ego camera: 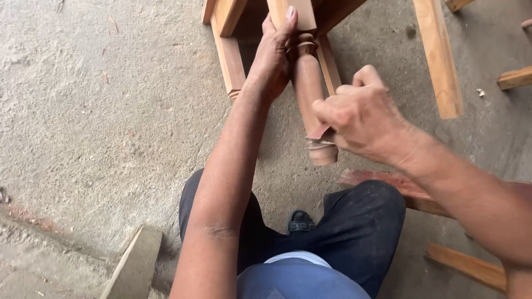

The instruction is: The person sits on the floor with an upside-down wooden chair and sands its turned legs by hand using sandpaper. They reposition the chair and work on different legs, rubbing the sandpaper along the wood, and finish by folding the sandpaper.

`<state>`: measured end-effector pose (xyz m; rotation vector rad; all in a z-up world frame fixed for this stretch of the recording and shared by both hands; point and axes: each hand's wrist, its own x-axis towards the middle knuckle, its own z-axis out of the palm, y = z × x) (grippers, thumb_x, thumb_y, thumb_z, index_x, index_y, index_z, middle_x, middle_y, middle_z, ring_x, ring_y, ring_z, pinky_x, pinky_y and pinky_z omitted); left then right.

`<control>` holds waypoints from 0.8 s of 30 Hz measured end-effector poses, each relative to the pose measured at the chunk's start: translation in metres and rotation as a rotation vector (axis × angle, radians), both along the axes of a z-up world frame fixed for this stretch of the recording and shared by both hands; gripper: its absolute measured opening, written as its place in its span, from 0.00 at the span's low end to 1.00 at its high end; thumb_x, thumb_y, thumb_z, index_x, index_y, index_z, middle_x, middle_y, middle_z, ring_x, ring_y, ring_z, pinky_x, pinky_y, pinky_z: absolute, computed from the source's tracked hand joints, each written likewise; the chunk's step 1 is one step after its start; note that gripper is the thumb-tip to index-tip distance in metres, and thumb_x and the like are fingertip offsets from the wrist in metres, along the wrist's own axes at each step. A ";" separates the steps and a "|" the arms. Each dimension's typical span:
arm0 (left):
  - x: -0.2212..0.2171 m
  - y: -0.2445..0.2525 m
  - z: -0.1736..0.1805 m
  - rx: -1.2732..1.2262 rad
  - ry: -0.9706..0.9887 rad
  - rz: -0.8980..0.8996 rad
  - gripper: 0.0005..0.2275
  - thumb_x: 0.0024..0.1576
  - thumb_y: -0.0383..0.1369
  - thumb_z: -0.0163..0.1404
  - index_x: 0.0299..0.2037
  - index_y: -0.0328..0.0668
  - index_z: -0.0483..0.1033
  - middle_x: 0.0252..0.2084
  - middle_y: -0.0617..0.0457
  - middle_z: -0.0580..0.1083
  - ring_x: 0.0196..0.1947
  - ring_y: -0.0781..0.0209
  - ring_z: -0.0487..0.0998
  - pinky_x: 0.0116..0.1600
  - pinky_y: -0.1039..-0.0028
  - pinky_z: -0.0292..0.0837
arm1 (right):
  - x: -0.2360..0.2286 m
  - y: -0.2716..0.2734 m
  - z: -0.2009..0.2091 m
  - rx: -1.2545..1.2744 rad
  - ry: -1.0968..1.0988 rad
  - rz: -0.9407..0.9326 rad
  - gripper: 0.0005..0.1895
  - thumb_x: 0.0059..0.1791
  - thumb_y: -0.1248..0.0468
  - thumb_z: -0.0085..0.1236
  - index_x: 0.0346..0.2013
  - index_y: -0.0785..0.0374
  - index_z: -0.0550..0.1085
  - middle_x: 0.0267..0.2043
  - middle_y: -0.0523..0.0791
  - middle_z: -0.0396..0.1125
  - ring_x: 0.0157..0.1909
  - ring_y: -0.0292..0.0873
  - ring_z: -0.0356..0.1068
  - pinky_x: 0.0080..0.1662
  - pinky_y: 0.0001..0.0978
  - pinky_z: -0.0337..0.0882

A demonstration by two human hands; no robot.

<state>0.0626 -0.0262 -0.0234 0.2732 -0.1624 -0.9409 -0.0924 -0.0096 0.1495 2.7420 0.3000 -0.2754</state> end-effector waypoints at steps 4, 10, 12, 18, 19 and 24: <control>0.007 -0.001 0.015 0.117 -0.063 -0.031 0.35 0.56 0.48 0.54 0.68 0.49 0.46 0.46 0.43 0.73 0.41 0.57 0.78 0.48 0.61 0.82 | -0.005 -0.009 -0.017 -0.034 -0.077 0.057 0.17 0.50 0.51 0.68 0.23 0.53 0.73 0.15 0.38 0.67 0.18 0.34 0.63 0.40 0.39 0.61; 0.003 0.001 0.003 0.086 -0.061 -0.019 0.38 0.56 0.50 0.55 0.70 0.47 0.46 0.47 0.42 0.72 0.43 0.55 0.78 0.50 0.59 0.82 | -0.001 0.009 -0.009 -0.021 -0.046 0.031 0.20 0.48 0.46 0.66 0.21 0.53 0.72 0.13 0.38 0.66 0.18 0.36 0.63 0.41 0.40 0.62; 0.006 -0.002 0.008 0.080 -0.085 -0.017 0.37 0.56 0.50 0.55 0.70 0.47 0.46 0.47 0.43 0.72 0.43 0.56 0.78 0.50 0.59 0.82 | 0.001 0.009 -0.011 -0.021 -0.084 0.027 0.20 0.47 0.45 0.66 0.20 0.53 0.72 0.13 0.38 0.65 0.18 0.36 0.64 0.40 0.40 0.62; 0.003 -0.003 -0.001 0.073 -0.017 -0.028 0.36 0.58 0.48 0.55 0.69 0.45 0.48 0.46 0.40 0.74 0.40 0.53 0.79 0.48 0.58 0.82 | -0.003 -0.001 -0.007 -0.035 -0.005 0.038 0.20 0.50 0.45 0.63 0.23 0.52 0.73 0.15 0.37 0.65 0.16 0.34 0.63 0.41 0.38 0.61; 0.004 0.000 0.005 0.073 -0.029 -0.032 0.36 0.57 0.48 0.55 0.69 0.46 0.48 0.45 0.41 0.74 0.40 0.53 0.80 0.48 0.58 0.82 | -0.003 0.004 -0.011 -0.004 -0.046 0.043 0.20 0.49 0.44 0.63 0.22 0.52 0.73 0.15 0.37 0.65 0.18 0.35 0.64 0.42 0.38 0.61; 0.006 0.005 0.006 0.096 -0.037 -0.039 0.36 0.55 0.48 0.55 0.68 0.47 0.46 0.44 0.43 0.74 0.38 0.54 0.80 0.47 0.58 0.82 | -0.020 -0.014 -0.009 0.161 -0.115 0.034 0.19 0.48 0.43 0.62 0.23 0.51 0.73 0.16 0.37 0.65 0.21 0.36 0.65 0.45 0.40 0.62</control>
